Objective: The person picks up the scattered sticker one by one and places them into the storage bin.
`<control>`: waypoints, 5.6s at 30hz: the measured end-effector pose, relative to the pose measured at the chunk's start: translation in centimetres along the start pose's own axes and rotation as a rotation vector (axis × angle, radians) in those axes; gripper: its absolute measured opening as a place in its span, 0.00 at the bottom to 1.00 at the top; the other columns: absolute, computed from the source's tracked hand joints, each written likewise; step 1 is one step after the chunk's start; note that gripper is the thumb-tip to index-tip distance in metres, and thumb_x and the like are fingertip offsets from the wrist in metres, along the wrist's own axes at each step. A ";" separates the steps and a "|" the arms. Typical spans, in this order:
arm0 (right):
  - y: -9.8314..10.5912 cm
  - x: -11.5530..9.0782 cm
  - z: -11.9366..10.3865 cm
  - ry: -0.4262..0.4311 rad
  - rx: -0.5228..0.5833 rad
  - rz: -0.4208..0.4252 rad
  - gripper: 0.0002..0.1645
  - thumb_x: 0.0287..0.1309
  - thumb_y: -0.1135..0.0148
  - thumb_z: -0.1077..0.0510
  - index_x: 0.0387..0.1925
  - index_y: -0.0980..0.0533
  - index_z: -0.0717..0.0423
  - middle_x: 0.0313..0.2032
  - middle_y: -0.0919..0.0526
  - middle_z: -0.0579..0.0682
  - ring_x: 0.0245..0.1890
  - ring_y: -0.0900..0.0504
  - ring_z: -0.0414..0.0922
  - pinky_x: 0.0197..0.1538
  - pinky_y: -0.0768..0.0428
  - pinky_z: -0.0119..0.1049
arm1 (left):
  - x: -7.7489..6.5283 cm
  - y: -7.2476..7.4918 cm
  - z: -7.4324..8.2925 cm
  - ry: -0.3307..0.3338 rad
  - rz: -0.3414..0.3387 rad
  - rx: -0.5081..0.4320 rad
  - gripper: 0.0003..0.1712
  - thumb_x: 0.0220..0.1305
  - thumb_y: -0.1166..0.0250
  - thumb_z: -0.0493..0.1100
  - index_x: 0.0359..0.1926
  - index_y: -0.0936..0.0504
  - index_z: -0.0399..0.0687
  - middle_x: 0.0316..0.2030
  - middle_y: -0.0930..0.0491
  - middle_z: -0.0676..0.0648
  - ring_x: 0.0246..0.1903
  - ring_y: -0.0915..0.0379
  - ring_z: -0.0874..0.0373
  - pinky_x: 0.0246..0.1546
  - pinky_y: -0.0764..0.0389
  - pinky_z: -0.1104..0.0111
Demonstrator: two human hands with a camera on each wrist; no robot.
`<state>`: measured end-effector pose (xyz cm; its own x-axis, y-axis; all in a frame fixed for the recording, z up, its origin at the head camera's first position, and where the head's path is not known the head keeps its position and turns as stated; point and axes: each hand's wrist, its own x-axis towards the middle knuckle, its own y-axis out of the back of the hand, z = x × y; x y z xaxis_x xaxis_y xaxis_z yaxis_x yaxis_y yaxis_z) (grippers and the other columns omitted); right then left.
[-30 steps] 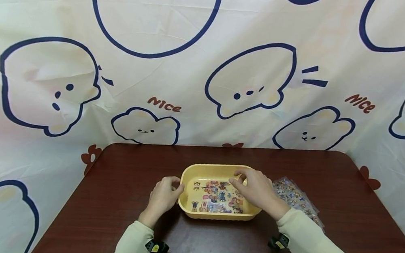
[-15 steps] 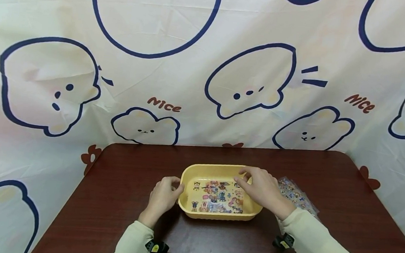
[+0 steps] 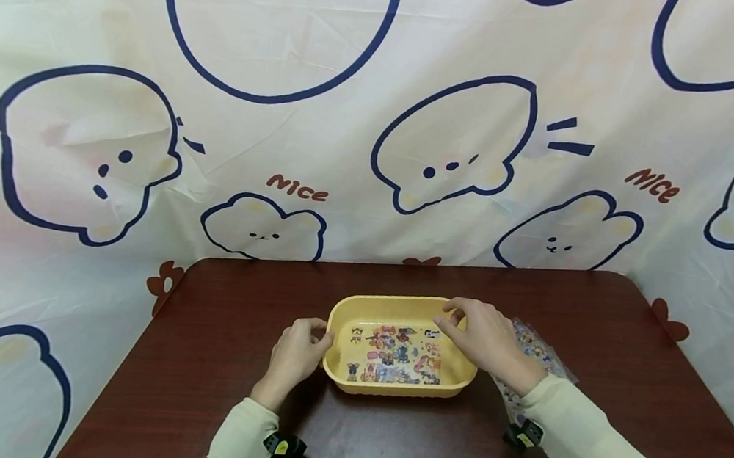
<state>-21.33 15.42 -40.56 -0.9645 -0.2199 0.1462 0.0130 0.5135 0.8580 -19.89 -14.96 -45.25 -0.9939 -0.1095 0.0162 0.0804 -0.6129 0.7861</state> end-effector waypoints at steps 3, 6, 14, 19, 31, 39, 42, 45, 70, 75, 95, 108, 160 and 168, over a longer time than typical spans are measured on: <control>0.1 0.0 0.3 -0.008 -0.011 -0.002 0.23 0.67 0.37 0.43 0.52 0.18 0.56 0.33 0.15 0.47 0.14 0.34 0.38 0.17 0.38 0.32 | 0.0 0.0 0.0 -0.010 -0.004 -0.010 0.17 0.66 0.36 0.47 0.51 0.14 0.43 0.23 0.15 0.53 0.21 0.25 0.63 0.26 0.27 0.64; 0.3 0.1 0.6 -0.019 -0.016 -0.003 0.23 0.67 0.37 0.44 0.53 0.18 0.56 0.33 0.15 0.47 0.14 0.33 0.39 0.18 0.37 0.33 | 0.0 0.1 0.0 -0.012 -0.006 -0.013 0.17 0.67 0.36 0.47 0.52 0.14 0.43 0.21 0.16 0.54 0.19 0.26 0.64 0.25 0.28 0.65; 0.7 0.0 1.5 -0.050 -0.038 0.002 0.22 0.67 0.37 0.44 0.52 0.18 0.56 0.27 0.20 0.45 0.17 0.33 0.41 0.20 0.38 0.34 | 0.1 0.0 0.0 0.003 -0.007 -0.009 0.17 0.66 0.36 0.47 0.51 0.14 0.44 0.22 0.16 0.54 0.20 0.25 0.63 0.26 0.28 0.65; 0.9 -0.1 2.0 -0.069 -0.036 -0.003 0.22 0.68 0.38 0.44 0.52 0.18 0.57 0.26 0.22 0.46 0.18 0.33 0.41 0.21 0.38 0.34 | 0.1 0.0 0.0 0.004 0.003 -0.012 0.17 0.66 0.35 0.48 0.50 0.14 0.45 0.22 0.16 0.54 0.21 0.25 0.63 0.27 0.27 0.64; 1.5 -0.3 3.2 -0.110 -0.044 -0.026 0.20 0.67 0.38 0.45 0.49 0.18 0.56 0.29 0.19 0.47 0.20 0.28 0.41 0.20 0.33 0.35 | 0.0 0.0 -0.1 -0.003 0.000 -0.019 0.17 0.66 0.36 0.48 0.51 0.14 0.44 0.21 0.17 0.55 0.20 0.25 0.64 0.26 0.28 0.64; 1.9 -0.2 4.0 -0.119 -0.033 -0.027 0.23 0.68 0.38 0.46 0.53 0.20 0.59 0.31 0.18 0.49 0.20 0.27 0.41 0.21 0.30 0.36 | 0.0 0.0 -0.1 -0.008 -0.001 -0.016 0.17 0.66 0.36 0.47 0.51 0.14 0.43 0.22 0.16 0.54 0.21 0.26 0.63 0.26 0.28 0.65; 1.9 -0.2 4.3 -0.125 -0.037 -0.034 0.24 0.68 0.38 0.45 0.53 0.20 0.59 0.31 0.18 0.49 0.20 0.27 0.41 0.21 0.30 0.36 | 0.0 0.0 -0.1 -0.009 0.001 -0.017 0.17 0.66 0.36 0.47 0.51 0.14 0.43 0.22 0.17 0.54 0.20 0.26 0.63 0.25 0.28 0.65; 2.0 -0.3 4.6 -0.132 -0.034 -0.039 0.25 0.68 0.39 0.44 0.53 0.20 0.59 0.30 0.18 0.48 0.19 0.26 0.41 0.20 0.30 0.36 | -0.1 0.0 0.0 -0.002 -0.005 -0.021 0.18 0.66 0.36 0.47 0.51 0.14 0.43 0.20 0.17 0.54 0.19 0.26 0.63 0.26 0.28 0.65; 1.9 -0.9 6.9 -0.144 -0.107 -0.023 0.25 0.67 0.38 0.45 0.52 0.20 0.62 0.36 0.14 0.54 0.21 0.26 0.41 0.21 0.31 0.36 | -0.1 0.1 0.1 0.010 -0.015 -0.019 0.18 0.67 0.36 0.48 0.52 0.15 0.44 0.21 0.17 0.54 0.20 0.24 0.63 0.27 0.27 0.64; 2.0 -1.0 7.3 -0.148 -0.110 -0.030 0.26 0.67 0.38 0.45 0.52 0.20 0.63 0.36 0.14 0.53 0.21 0.26 0.41 0.20 0.31 0.36 | 0.0 0.1 0.1 0.009 -0.009 -0.017 0.18 0.66 0.35 0.48 0.52 0.14 0.44 0.24 0.15 0.53 0.22 0.23 0.63 0.28 0.26 0.63; 2.4 -1.8 9.3 -0.172 -0.149 -0.078 0.29 0.67 0.39 0.41 0.51 0.20 0.64 0.26 0.18 0.48 0.18 0.27 0.42 0.18 0.33 0.37 | -0.1 0.1 0.2 0.025 -0.029 -0.022 0.18 0.67 0.36 0.49 0.53 0.15 0.44 0.21 0.17 0.55 0.20 0.24 0.64 0.29 0.27 0.64; 2.6 -2.3 10.6 -0.216 -0.207 -0.108 0.35 0.67 0.41 0.40 0.56 0.23 0.69 0.19 0.26 0.46 0.16 0.30 0.42 0.18 0.38 0.36 | -0.1 0.1 0.2 0.028 -0.046 -0.037 0.18 0.68 0.37 0.48 0.53 0.15 0.43 0.21 0.16 0.53 0.18 0.24 0.63 0.27 0.28 0.66; 3.3 -3.0 13.7 -0.359 -0.228 -0.241 0.34 0.45 0.24 0.32 0.20 0.29 0.55 0.17 0.32 0.47 0.19 0.31 0.44 0.24 0.37 0.37 | -0.1 0.2 0.1 0.017 -0.035 -0.012 0.18 0.68 0.36 0.48 0.53 0.15 0.43 0.21 0.17 0.54 0.20 0.24 0.63 0.28 0.28 0.65; 3.3 -2.7 13.8 -0.366 -0.220 -0.254 0.31 0.49 0.24 0.38 0.29 0.27 0.59 0.22 0.26 0.50 0.24 0.28 0.46 0.29 0.34 0.41 | -0.1 0.2 0.2 0.017 -0.025 -0.012 0.18 0.67 0.36 0.49 0.52 0.15 0.44 0.22 0.17 0.54 0.21 0.24 0.63 0.28 0.28 0.65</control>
<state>-22.35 29.10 -44.90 -0.9731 0.0106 -0.2301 -0.2175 0.2855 0.9334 -19.78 -14.93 -44.95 -0.9942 -0.1069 -0.0137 0.0565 -0.6247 0.7788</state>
